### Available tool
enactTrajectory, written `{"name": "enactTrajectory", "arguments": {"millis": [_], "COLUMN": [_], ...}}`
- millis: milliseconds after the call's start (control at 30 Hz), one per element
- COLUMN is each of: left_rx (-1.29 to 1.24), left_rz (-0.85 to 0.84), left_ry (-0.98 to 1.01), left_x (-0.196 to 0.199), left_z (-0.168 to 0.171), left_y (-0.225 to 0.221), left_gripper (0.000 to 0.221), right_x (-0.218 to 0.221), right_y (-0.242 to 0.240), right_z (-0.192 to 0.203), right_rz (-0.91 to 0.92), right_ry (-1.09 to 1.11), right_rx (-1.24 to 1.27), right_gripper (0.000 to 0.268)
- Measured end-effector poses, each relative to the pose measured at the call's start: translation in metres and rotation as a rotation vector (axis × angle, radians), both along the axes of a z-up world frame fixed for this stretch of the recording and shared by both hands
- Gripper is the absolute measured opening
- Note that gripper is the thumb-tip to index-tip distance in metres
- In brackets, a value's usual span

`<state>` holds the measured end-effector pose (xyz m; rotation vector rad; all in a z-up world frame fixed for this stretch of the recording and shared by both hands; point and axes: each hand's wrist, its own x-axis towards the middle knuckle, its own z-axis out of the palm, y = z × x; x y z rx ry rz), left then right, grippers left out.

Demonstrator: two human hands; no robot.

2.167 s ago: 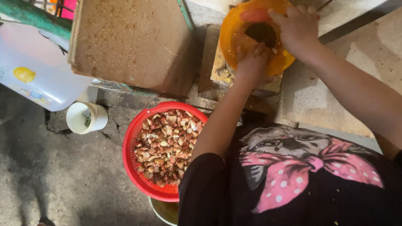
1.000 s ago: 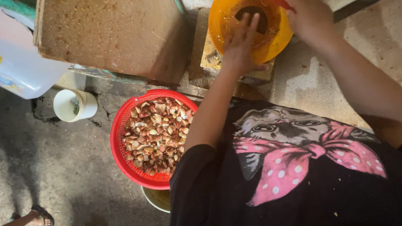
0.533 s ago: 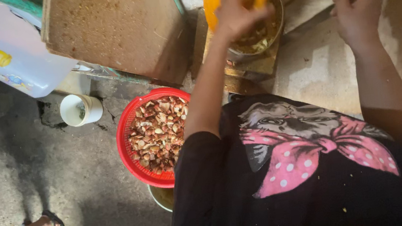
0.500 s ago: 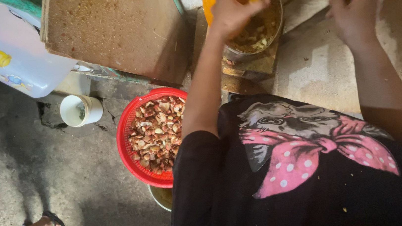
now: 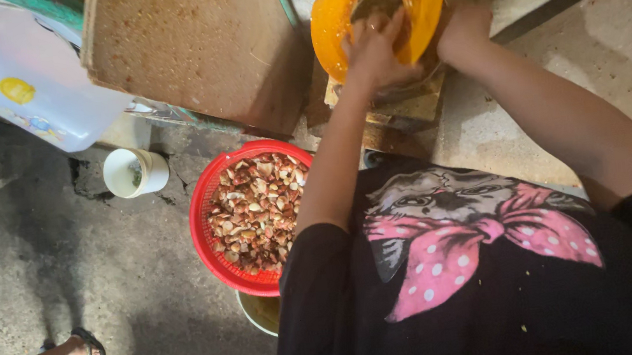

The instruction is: The person repeatedly scoops chopped nuts from a red basket and feeds them into a manual grinder, then uses a red spatula to scrape and mix the ground paste inside the grinder. The process is repeated continuously to process the batch of nuts.

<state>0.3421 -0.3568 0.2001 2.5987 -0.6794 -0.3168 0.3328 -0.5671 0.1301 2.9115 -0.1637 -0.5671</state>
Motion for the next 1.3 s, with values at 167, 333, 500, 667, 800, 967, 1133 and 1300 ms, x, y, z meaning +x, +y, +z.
{"name": "enactTrajectory", "arguments": {"millis": [167,333,500,667,800,967,1133,1300], "left_rx": [-0.015,0.057,0.205,0.154,0.221,0.280,0.289,0.294], "left_rz": [0.043,-0.128,-0.248,-0.213,-0.216,-0.211,-0.212,-0.219], "left_ry": [-0.079,-0.034,-0.073,-0.092,-0.051,-0.058,-0.021,-0.015], "left_x": [-0.011,-0.019,-0.037,-0.039,-0.046,-0.052,-0.052,-0.052], "left_z": [-0.007,-0.011,-0.028,-0.042,-0.049,-0.054,-0.052,-0.048], "left_y": [0.008,-0.005,-0.028,-0.024,-0.027,-0.032,-0.031,-0.030], "left_gripper": [0.112,0.108,0.097,0.102,0.105,0.098,0.097,0.098], "right_x": [-0.024,-0.072,-0.107,-0.118,-0.123,-0.126,-0.126,-0.131], "right_y": [-0.020,-0.056,-0.054,-0.046,-0.046,-0.049,-0.046,-0.049], "right_z": [0.046,0.141,0.147,0.128,0.110,0.089,0.077,0.069], "right_rz": [0.052,-0.261,-0.280,-0.441,-0.357,-0.330,-0.470,-0.596], "right_ry": [0.109,-0.083,-0.348,-0.352,-0.436,-0.473,-0.409,-0.404], "right_rx": [0.171,0.447,0.543,0.732,0.880,1.029,1.162,1.294], "right_gripper": [0.029,0.047,0.044,0.047,0.046,0.046,0.048,0.046]}}
